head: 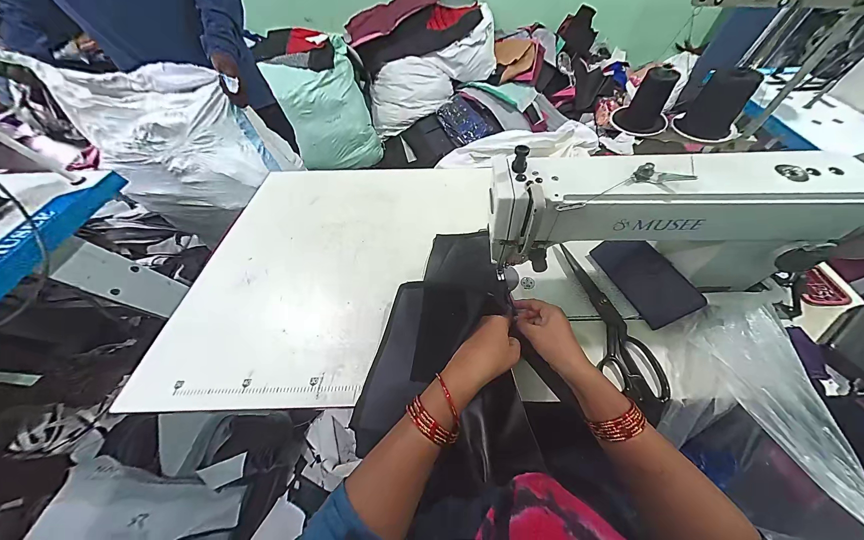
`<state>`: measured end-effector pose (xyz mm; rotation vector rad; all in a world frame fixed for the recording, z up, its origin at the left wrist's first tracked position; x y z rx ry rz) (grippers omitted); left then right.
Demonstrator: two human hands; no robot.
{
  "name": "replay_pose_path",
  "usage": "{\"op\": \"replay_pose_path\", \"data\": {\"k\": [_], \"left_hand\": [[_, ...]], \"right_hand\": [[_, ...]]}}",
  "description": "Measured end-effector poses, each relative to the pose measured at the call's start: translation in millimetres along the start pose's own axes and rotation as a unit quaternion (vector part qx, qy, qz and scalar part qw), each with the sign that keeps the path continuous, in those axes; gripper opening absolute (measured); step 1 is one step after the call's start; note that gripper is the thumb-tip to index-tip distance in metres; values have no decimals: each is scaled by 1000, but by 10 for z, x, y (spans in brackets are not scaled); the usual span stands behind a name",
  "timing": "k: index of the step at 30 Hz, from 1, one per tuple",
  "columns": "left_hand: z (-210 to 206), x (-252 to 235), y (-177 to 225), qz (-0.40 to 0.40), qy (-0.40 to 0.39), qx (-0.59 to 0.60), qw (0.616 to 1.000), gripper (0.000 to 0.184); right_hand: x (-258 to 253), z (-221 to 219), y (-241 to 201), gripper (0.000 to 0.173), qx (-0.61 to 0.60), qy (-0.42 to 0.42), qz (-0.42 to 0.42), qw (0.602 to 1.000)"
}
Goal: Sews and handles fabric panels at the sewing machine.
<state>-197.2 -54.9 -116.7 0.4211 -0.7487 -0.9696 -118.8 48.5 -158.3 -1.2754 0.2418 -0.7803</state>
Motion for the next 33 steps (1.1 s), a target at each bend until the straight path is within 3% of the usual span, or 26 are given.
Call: {"op": "replay_pose_path", "data": {"k": [16, 33], "left_hand": [[-12, 8, 12, 6, 9, -2, 1000, 24], [24, 43, -10, -7, -17, -12, 1000, 22]], "right_hand": [[65, 20, 56, 35, 13, -12, 18, 1000], [134, -23, -285, 37, 261, -115, 2, 958]]}}
Point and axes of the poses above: each hand's wrist, its own x-axis away from the middle knuckle, its own z-axis out of the back of the hand, y = z × x, the point moved 3 cm from there along -x, towards the middle knuckle, and after that the axes turned 4 degrees about -z, right-handed, at the moved point
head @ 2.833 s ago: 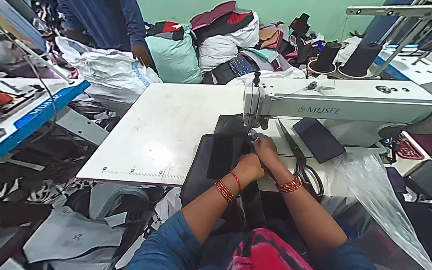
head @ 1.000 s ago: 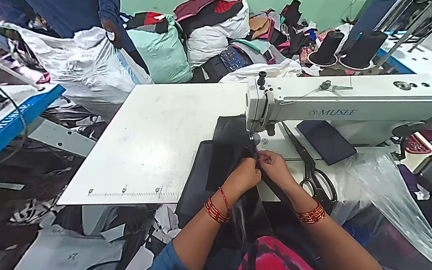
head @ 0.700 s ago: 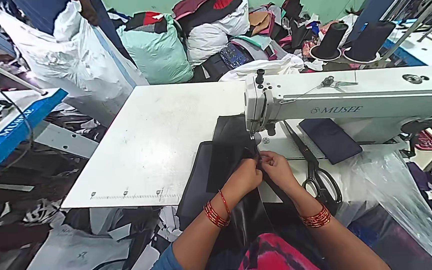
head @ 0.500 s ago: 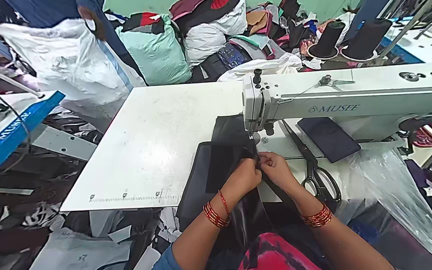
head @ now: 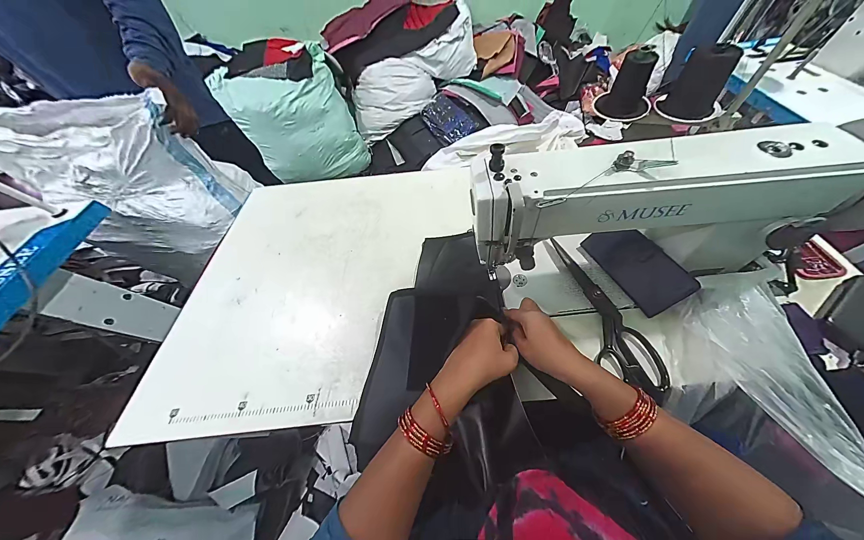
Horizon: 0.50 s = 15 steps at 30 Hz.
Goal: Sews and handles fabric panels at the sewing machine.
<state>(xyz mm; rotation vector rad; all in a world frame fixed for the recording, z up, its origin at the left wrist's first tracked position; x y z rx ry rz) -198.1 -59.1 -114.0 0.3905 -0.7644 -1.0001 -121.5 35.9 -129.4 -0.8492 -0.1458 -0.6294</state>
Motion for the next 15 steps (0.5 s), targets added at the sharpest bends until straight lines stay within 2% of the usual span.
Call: {"op": "replay_pose_path", "data": {"k": [4, 7, 9, 11, 12, 13, 14, 15], "left_hand": [[70, 105, 76, -7, -62, -5, 998, 26], [137, 249, 241, -3, -113, -64, 992, 25], [238, 373, 417, -5, -103, -102, 989, 25], [375, 416, 534, -58, 6, -147, 987, 27], [422, 378, 523, -118, 104, -177, 972, 25], [462, 302, 482, -175, 198, -215, 940, 19], [516, 213, 442, -189, 235, -245, 922, 16], [565, 125, 402, -171, 226, -265, 922, 16]], "right_hand": [[22, -79, -69, 30, 83, 0, -3, 997], [75, -140, -120, 29, 128, 15, 9, 992], [99, -194, -110, 29, 127, 38, 26, 991], [135, -235, -95, 29, 108, 74, 52, 990], [144, -259, -100, 31, 110, 93, 61, 988], [140, -294, -101, 32, 119, 102, 60, 986], [124, -319, -104, 33, 130, 112, 54, 984], [103, -333, -110, 33, 138, 113, 39, 983]]}}
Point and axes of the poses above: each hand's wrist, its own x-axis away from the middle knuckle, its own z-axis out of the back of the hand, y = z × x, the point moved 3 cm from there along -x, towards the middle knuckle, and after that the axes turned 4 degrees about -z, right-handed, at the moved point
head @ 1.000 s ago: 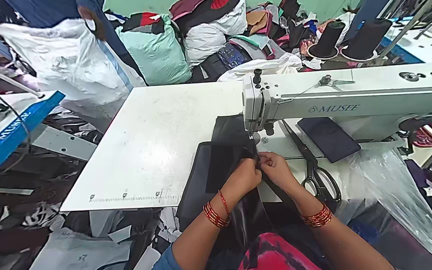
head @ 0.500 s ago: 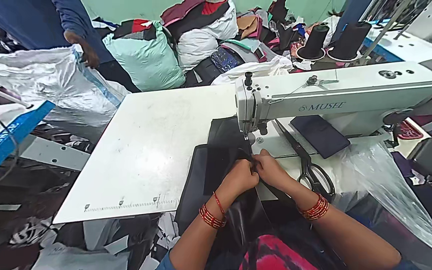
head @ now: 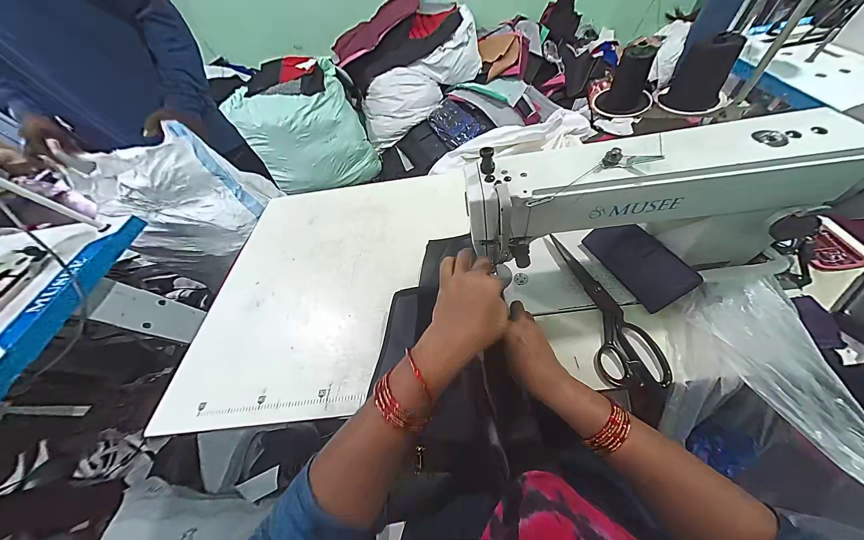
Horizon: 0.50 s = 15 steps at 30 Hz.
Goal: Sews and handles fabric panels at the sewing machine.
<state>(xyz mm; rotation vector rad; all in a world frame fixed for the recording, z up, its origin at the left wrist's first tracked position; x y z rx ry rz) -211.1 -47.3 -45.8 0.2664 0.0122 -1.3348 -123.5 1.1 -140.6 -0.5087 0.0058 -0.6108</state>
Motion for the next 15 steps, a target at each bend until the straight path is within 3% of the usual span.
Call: {"op": "replay_pose_path", "data": {"k": [3, 5, 11, 15], "left_hand": [[-108, -145, -140, 62, -158, -7, 985, 23], [-164, -184, -166, 82, -222, 18, 971, 27], [-92, -289, -152, 108, -270, 12, 957, 30], [-177, -342, -161, 121, -335, 0, 935, 45]], "right_hand": [[-32, 15, -30, 42, 13, -44, -36, 998], [-36, 20, -36, 45, 14, -55, -39, 998], [-48, 14, -7, 42, 14, -63, -15, 998], [-42, 46, -13, 41, 13, -75, -11, 997]]}}
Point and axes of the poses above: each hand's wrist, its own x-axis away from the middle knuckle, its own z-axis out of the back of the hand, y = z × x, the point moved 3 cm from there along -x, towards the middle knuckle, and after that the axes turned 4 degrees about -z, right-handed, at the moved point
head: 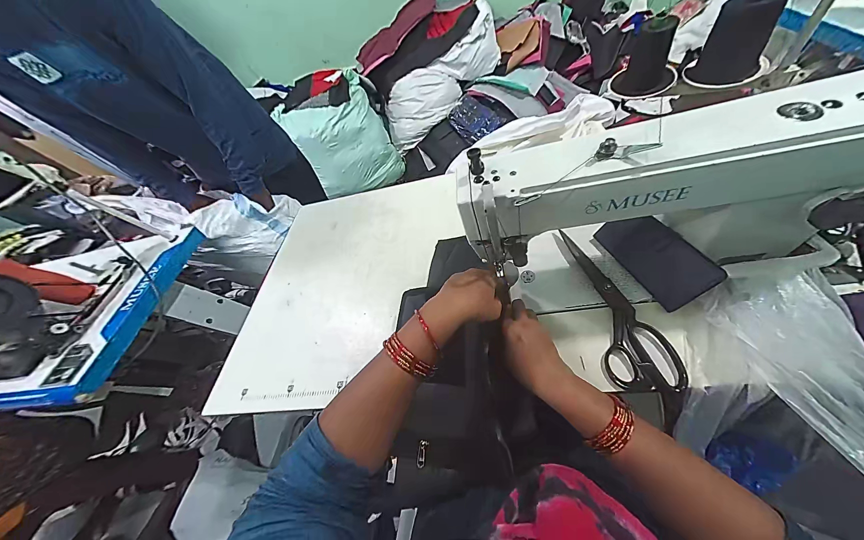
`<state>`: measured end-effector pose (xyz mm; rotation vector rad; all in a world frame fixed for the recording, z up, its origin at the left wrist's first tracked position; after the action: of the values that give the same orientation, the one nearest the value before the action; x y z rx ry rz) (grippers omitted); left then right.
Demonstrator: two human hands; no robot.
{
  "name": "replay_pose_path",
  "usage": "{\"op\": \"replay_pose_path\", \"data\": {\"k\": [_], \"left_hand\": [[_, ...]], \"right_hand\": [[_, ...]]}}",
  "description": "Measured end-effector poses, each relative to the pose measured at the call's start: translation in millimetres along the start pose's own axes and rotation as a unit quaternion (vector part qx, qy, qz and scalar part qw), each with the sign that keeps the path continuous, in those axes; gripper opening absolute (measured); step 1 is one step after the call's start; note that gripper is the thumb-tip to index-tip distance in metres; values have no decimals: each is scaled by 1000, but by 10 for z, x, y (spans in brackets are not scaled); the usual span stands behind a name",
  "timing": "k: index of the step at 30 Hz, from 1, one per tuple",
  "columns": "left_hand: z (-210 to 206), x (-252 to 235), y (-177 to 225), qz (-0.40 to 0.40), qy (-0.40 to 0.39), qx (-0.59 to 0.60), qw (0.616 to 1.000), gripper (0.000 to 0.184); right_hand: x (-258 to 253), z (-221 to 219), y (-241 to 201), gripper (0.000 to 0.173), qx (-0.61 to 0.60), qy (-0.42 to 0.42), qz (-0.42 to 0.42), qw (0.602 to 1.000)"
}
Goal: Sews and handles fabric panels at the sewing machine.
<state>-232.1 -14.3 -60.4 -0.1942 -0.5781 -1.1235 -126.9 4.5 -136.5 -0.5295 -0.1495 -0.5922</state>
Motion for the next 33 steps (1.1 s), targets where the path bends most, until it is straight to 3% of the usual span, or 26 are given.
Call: {"op": "replay_pose_path", "data": {"k": [3, 8, 12, 21, 33], "left_hand": [[-71, -45, 17, 8, -11, 19, 1000, 51], [-154, -53, -3, -22, 31, 27, 999, 42], [-334, -88, -55, -43, 38, 5, 998, 49], [-863, -169, -315, -157, 272, 54, 948, 58], [-953, -188, -272, -136, 362, 75, 919, 48]], "right_hand": [[22, 27, -4, 37, 0, -19, -5, 1000], [19, 18, 28, 38, -20, -5, 8, 1000], [14, 43, 24, 39, -8, -37, -1, 999], [-6, 0, 18, 41, 37, -37, 6, 999], [-10, 28, 22, 45, 51, -25, -12, 998]]}}
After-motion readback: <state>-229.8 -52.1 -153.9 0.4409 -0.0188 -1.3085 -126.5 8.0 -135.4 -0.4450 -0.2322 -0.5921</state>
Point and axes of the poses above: each hand's wrist, its own x-axis away from the middle knuckle, its own z-axis out of the back of the hand, y = z × x, the point moved 3 cm from there along -x, towards the middle knuckle, and after that the axes turned 4 degrees about -z, right-handed, at the moved point
